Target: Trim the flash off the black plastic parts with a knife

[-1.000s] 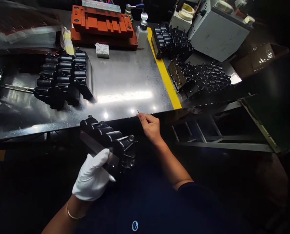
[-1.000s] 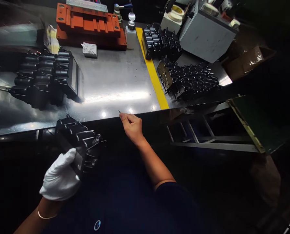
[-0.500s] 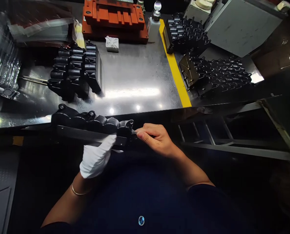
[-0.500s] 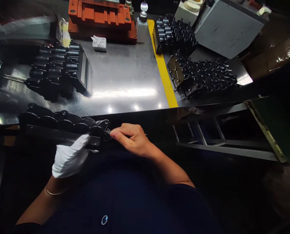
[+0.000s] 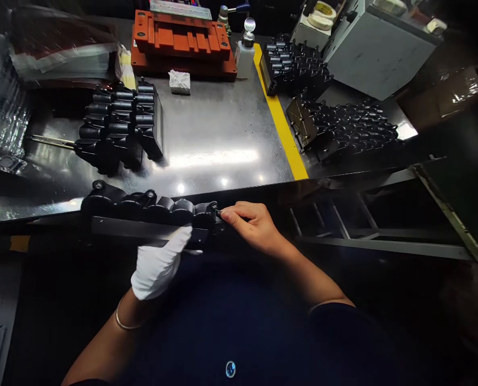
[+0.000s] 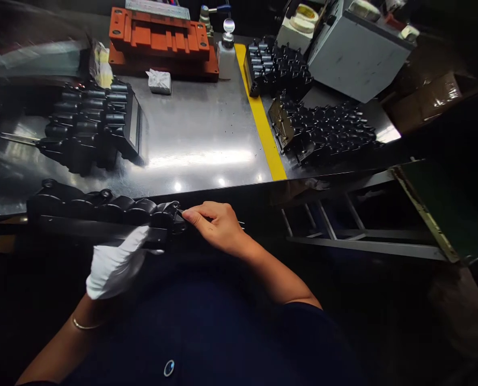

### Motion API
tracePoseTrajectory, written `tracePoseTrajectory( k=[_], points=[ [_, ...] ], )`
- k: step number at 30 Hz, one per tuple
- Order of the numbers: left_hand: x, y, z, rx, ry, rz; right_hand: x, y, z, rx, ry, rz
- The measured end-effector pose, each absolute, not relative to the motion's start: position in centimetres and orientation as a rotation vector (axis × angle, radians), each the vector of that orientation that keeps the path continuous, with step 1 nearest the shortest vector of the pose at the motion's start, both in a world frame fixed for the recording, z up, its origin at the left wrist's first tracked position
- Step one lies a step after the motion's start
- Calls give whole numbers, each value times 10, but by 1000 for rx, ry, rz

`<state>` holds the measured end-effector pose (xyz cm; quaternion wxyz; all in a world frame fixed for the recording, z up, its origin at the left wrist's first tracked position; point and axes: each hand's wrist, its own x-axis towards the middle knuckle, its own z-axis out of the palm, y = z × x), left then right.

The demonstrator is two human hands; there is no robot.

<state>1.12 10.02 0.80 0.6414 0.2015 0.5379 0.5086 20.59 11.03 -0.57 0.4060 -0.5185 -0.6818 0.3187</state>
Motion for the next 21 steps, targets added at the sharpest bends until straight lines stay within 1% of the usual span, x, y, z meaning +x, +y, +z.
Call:
tracePoseTrajectory(
  k=[3,4,5,10,17,19,21],
  points=[
    [18,101,15,452,1240,1124,207,113,-9,-1424,-1680,288],
    [19,102,18,432,1231,1098,209,114,-9,-1440,-1659,181],
    [20,103,20,412,1225,1067,211,116,-8,-1427,-1672,152],
    [19,105,22,416,1230,1024,222,118,7,-1158,-2054,471],
    [21,105,24,419,1269,1041,218,114,7,-1272,-2086,364],
    [19,104,23,452,1274,997,220,115,8,-1287,-2120,402],
    [17,104,21,489,1263,952,225,117,12,-1253,-2189,530]
  ],
)
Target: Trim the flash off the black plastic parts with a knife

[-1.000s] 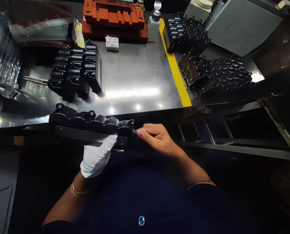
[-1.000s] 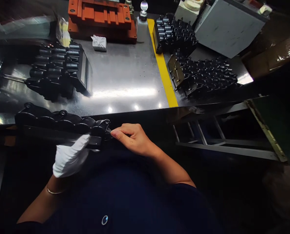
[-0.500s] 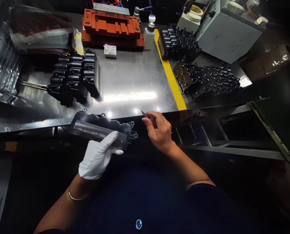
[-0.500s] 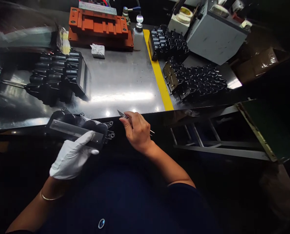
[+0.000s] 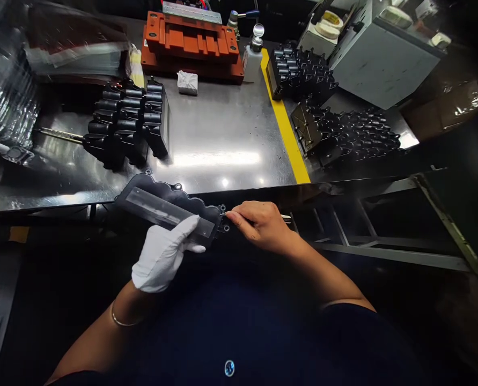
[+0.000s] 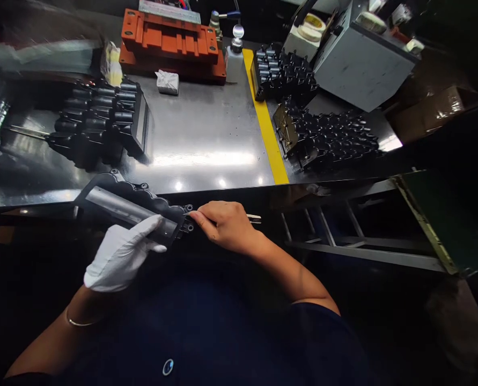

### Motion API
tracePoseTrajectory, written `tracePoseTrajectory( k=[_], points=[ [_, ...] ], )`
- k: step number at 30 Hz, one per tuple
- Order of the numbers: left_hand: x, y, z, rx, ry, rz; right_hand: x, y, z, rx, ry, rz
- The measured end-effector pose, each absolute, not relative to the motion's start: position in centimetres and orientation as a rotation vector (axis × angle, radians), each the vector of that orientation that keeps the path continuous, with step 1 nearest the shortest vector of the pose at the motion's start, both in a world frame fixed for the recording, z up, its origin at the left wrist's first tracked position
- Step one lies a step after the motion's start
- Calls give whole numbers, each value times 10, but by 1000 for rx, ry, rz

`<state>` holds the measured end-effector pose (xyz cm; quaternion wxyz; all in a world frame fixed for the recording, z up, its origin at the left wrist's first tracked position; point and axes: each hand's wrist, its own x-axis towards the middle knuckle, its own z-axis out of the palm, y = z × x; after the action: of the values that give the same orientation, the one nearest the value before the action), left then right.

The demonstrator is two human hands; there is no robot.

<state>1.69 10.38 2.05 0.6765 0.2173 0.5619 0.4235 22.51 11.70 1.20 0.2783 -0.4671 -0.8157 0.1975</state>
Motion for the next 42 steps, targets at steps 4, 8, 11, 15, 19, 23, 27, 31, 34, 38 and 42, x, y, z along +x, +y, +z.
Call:
tracePoseTrajectory(
  k=[4,8,11,15,19,23,27,31,34,38,42],
  points=[
    [15,105,12,579,1171,885,237,119,24,-1102,-2435,858],
    [13,112,13,530,1238,1000,245,118,30,-945,-2508,952],
    [11,117,19,538,1188,943,248,121,30,-934,-2476,642],
    [12,121,25,551,1024,762,246,128,30,-871,-2606,65],
    [16,123,23,487,1029,660,242,132,29,-777,-2660,-188],
    [16,125,18,474,999,639,244,135,26,-647,-2669,-235],
    [16,127,17,496,990,624,245,137,26,-674,-2623,-253],
    [16,127,17,498,989,617,244,139,29,-641,-2629,-246],
    [15,127,17,492,979,620,243,140,29,-634,-2603,-248],
    [15,127,16,487,995,647,243,141,28,-654,-2591,-262],
    [16,127,19,446,994,653,244,141,28,-611,-2585,-292]
  ],
)
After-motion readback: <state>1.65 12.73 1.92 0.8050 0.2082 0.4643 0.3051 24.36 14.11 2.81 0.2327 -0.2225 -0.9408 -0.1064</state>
